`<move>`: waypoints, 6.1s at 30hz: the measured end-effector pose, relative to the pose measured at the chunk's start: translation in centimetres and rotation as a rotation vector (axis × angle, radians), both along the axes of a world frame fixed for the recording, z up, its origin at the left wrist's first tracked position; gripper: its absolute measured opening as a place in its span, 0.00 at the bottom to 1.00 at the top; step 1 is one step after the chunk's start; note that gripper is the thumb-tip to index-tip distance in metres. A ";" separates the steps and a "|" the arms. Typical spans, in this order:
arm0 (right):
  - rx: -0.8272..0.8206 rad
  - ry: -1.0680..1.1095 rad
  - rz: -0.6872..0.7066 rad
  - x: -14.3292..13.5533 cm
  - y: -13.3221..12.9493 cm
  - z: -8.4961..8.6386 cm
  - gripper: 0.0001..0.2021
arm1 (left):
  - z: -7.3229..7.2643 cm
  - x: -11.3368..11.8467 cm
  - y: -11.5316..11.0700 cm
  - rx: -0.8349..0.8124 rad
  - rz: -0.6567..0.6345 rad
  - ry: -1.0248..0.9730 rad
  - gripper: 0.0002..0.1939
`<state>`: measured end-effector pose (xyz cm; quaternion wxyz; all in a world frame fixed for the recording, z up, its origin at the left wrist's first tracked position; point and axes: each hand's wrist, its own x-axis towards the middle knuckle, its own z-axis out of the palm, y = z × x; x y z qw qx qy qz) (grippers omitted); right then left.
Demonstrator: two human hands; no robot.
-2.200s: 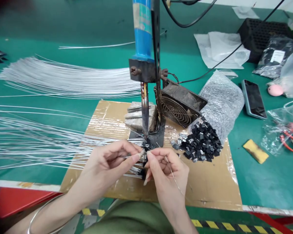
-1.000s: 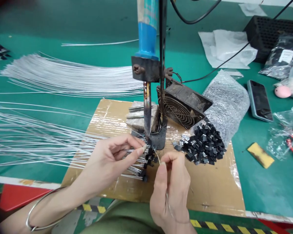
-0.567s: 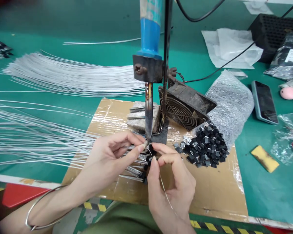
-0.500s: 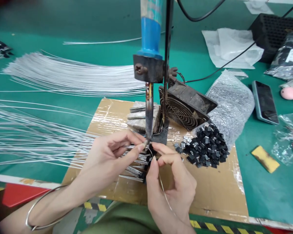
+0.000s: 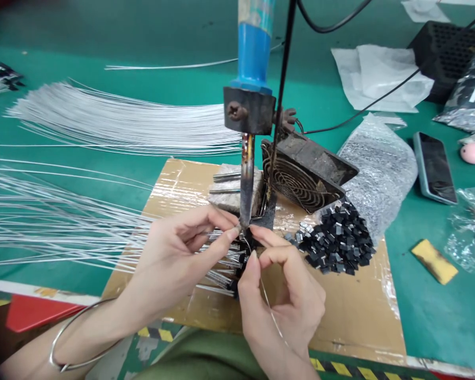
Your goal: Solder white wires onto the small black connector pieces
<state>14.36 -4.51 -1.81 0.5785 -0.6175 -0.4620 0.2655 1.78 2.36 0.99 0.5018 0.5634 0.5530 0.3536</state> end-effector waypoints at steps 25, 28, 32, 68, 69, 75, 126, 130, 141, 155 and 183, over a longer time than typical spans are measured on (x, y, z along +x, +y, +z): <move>0.026 0.044 -0.009 0.1 0.0 0.5 0.08 | 0.3 0.0 0.0 0.019 -0.008 -0.045 0.05; 0.028 0.039 -0.009 0.1 0.2 0.3 0.08 | 0.3 0.0 -0.1 0.013 -0.013 -0.050 0.05; 0.019 0.010 -0.022 0.0 0.2 0.4 0.07 | 0.2 0.0 -0.1 0.016 -0.010 -0.048 0.05; 0.083 -0.106 -0.044 -0.5 0.2 0.2 0.07 | 0.4 0.1 -0.2 0.033 -0.011 0.003 0.05; 0.087 -0.109 -0.046 -0.6 0.2 0.3 0.07 | 0.4 0.1 -0.3 0.029 -0.010 0.005 0.05; 0.085 -0.134 -0.040 -0.8 0.2 0.7 0.07 | 0.3 0.1 -0.4 0.021 0.005 -0.010 0.05; 0.179 -0.163 -0.061 -0.8 0.6 -0.3 0.07 | -0.1 -0.1 -0.2 0.130 -0.015 0.017 0.07; 0.192 -0.169 -0.058 -0.8 0.7 -0.3 0.07 | 0.0 0.1 -0.3 0.140 -0.016 0.022 0.06; 0.186 -0.188 -0.054 -0.8 0.7 0.0 0.07 | 0.1 0.1 -0.3 0.158 -0.014 -0.007 0.07; 0.207 -0.165 -0.087 -1.0 0.9 -0.1 0.08 | 0.3 0.1 -0.5 0.097 -0.011 -0.038 0.06; 0.209 -0.176 -0.103 -1.0 1.0 -0.1 0.07 | 0.2 0.2 -0.5 0.105 -0.019 -0.032 0.07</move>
